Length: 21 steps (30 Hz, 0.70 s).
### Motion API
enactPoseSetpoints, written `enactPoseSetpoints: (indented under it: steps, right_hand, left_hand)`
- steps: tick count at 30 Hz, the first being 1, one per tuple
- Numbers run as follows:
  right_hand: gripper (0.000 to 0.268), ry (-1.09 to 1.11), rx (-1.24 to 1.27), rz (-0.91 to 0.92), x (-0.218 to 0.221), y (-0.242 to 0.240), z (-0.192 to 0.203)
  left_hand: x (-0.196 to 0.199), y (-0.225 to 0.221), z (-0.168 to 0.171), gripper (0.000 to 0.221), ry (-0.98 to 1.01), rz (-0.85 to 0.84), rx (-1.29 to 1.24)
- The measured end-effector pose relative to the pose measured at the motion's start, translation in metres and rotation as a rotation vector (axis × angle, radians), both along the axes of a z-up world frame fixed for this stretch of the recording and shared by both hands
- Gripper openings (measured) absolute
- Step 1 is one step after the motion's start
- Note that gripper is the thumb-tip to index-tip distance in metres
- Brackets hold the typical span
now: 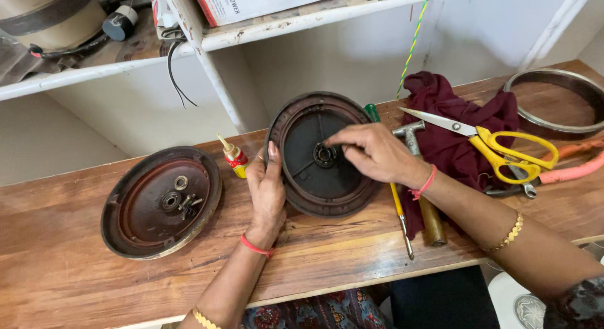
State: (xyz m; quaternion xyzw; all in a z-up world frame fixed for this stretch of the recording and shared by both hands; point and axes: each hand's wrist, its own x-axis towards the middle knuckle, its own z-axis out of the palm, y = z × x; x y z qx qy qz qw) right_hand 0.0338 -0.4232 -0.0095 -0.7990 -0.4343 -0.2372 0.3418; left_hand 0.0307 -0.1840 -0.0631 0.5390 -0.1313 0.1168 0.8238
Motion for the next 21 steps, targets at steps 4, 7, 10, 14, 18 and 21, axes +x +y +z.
enactPoseSetpoints:
  steps: [4, 7, 10, 14, 18, 21]
  right_hand:
    - [0.030, 0.077, 0.016, -0.196, 0.006, -0.006, -0.006]
    - [0.031, 0.036, -0.072, -0.237, 0.003, 0.001, -0.008]
    - [0.041, -0.054, -0.118, -0.261, 0.000, 0.006, -0.003]
    - [0.046, -0.096, -0.199, -0.243, -0.003, 0.010, 0.000]
    - [0.046, -0.123, -0.222, -0.222, -0.001, 0.012, 0.005]
    - [0.047, -0.118, -0.261, -0.231, 0.000, 0.014, 0.005]
  left_hand:
    - [0.019, 0.004, 0.004, 0.042, 0.040, -0.103, 0.009]
    - [0.026, 0.007, 0.009, 0.035, 0.138, -0.197, -0.016]
    - [0.031, 0.010, 0.013, 0.041, 0.184, -0.292, -0.060]
    - [0.030, 0.017, 0.003, 0.043, 0.179, -0.339, -0.118]
    - [0.031, 0.020, 0.000, 0.047, 0.220, -0.340, -0.140]
    - [0.032, 0.020, -0.003, 0.049, 0.236, -0.335, -0.144]
